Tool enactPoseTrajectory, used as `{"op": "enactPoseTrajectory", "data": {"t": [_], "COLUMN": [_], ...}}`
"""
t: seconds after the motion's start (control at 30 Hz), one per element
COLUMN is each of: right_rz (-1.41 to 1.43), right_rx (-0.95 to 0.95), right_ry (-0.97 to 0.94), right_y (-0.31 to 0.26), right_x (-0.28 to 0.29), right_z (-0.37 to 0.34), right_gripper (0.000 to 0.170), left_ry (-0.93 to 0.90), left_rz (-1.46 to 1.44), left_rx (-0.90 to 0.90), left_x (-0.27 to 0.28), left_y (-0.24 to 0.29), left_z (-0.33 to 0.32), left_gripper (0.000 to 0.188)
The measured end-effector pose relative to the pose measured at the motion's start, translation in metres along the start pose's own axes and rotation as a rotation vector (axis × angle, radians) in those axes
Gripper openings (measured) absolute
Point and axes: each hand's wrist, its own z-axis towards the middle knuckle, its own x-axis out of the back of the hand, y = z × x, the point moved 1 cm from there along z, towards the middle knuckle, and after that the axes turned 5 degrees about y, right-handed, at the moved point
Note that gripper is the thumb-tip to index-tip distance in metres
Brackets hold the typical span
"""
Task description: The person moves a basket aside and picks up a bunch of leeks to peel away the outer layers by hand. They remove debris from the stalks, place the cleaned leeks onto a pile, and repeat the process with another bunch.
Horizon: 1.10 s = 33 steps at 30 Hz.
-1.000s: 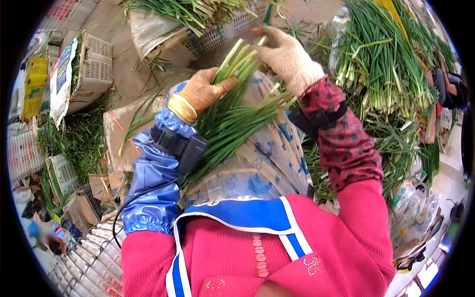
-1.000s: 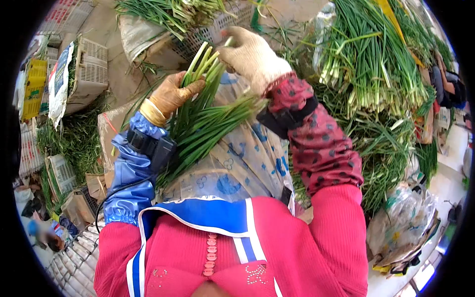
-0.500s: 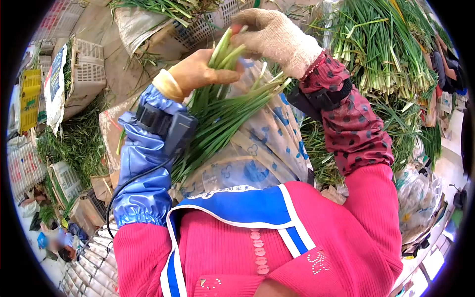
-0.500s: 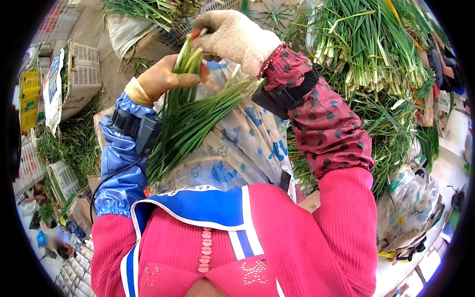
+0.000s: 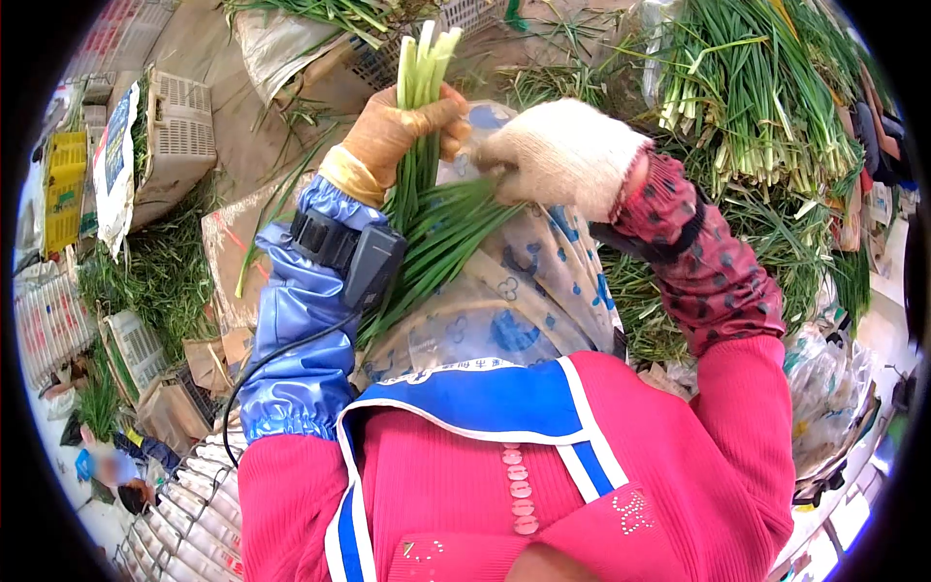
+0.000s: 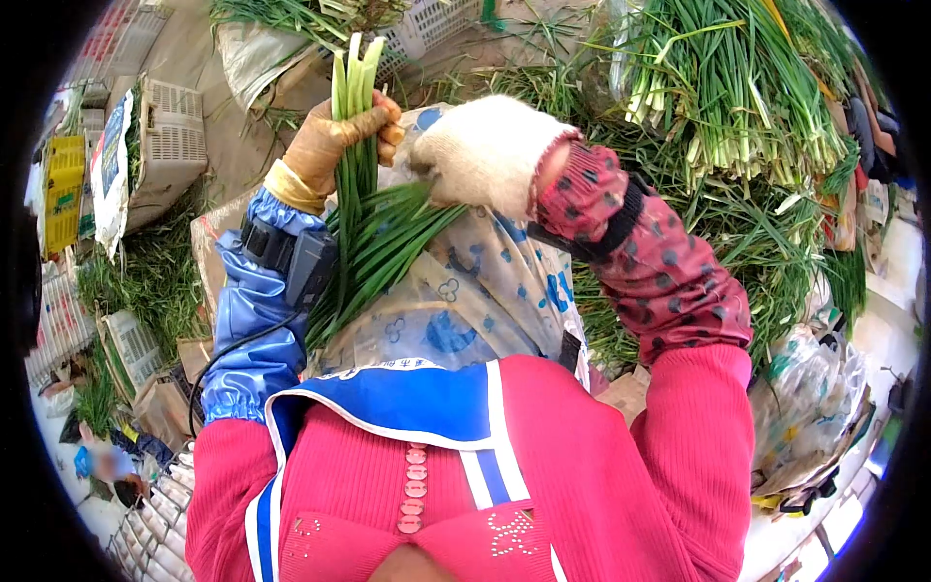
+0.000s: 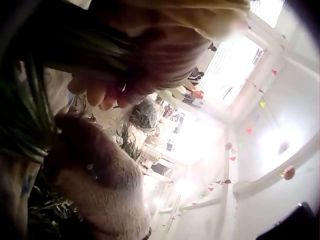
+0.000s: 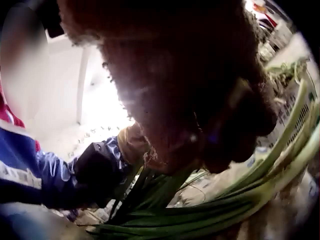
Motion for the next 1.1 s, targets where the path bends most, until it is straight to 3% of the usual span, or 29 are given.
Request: {"op": "enactPoseTrajectory", "data": {"t": [0.1, 0.2, 0.3, 0.4, 0.57, 0.6, 0.67, 0.8, 0.87, 1.03, 1.1], "right_rz": [0.297, 0.477, 0.611, 0.484, 0.414, 0.433, 0.851, 0.699, 0.492, 1.37, 1.473], "right_rx": [-0.138, -0.22, -0.346, -0.335, -0.514, -0.543, -0.438, -0.177, -0.234, -0.379, -0.467], "right_ry": [0.01, 0.069, 0.196, 0.414, 0.773, 0.866, 0.816, 0.454, 0.286, 0.6, 0.57], "right_y": [0.016, 0.024, 0.021, 0.04, 0.089, 0.095, 0.091, 0.058, 0.049, 0.048, 0.037], "right_x": [-0.004, -0.005, -0.001, -0.009, -0.006, 0.002, 0.006, -0.005, -0.007, -0.029, -0.029], "right_z": [0.009, 0.016, 0.015, 0.017, 0.026, 0.022, 0.016, 0.023, 0.03, 0.027, 0.025], "right_gripper": [0.035, 0.037, 0.035, 0.034, 0.032, 0.022, 0.023, 0.063, 0.069, 0.047, 0.043], "left_ry": [-0.11, -0.067, -0.019, 0.01, 0.044, 0.056, 0.064, 0.035, 0.029, 0.053, 0.054], "left_rz": [0.145, 0.349, 0.172, 0.157, 0.137, 0.127, 0.124, 0.102, 0.052, -0.07, -0.051], "left_rx": [-0.093, -0.131, -0.066, -0.065, -0.081, -0.068, -0.061, -0.047, -0.063, -0.051, -0.082], "left_x": [-0.006, -0.011, -0.016, -0.018, -0.015, -0.014, -0.011, -0.013, -0.015, -0.018, -0.013], "left_y": [0.003, 0.003, 0.002, 0.0, -0.005, -0.004, -0.004, -0.008, -0.009, 0.006, 0.006], "left_z": [-0.01, -0.011, -0.011, -0.009, -0.006, -0.007, -0.007, -0.002, -0.001, -0.014, -0.01], "left_gripper": [0.023, 0.025, 0.024, 0.022, 0.021, 0.021, 0.019, 0.021, 0.024, 0.037, 0.04]}}
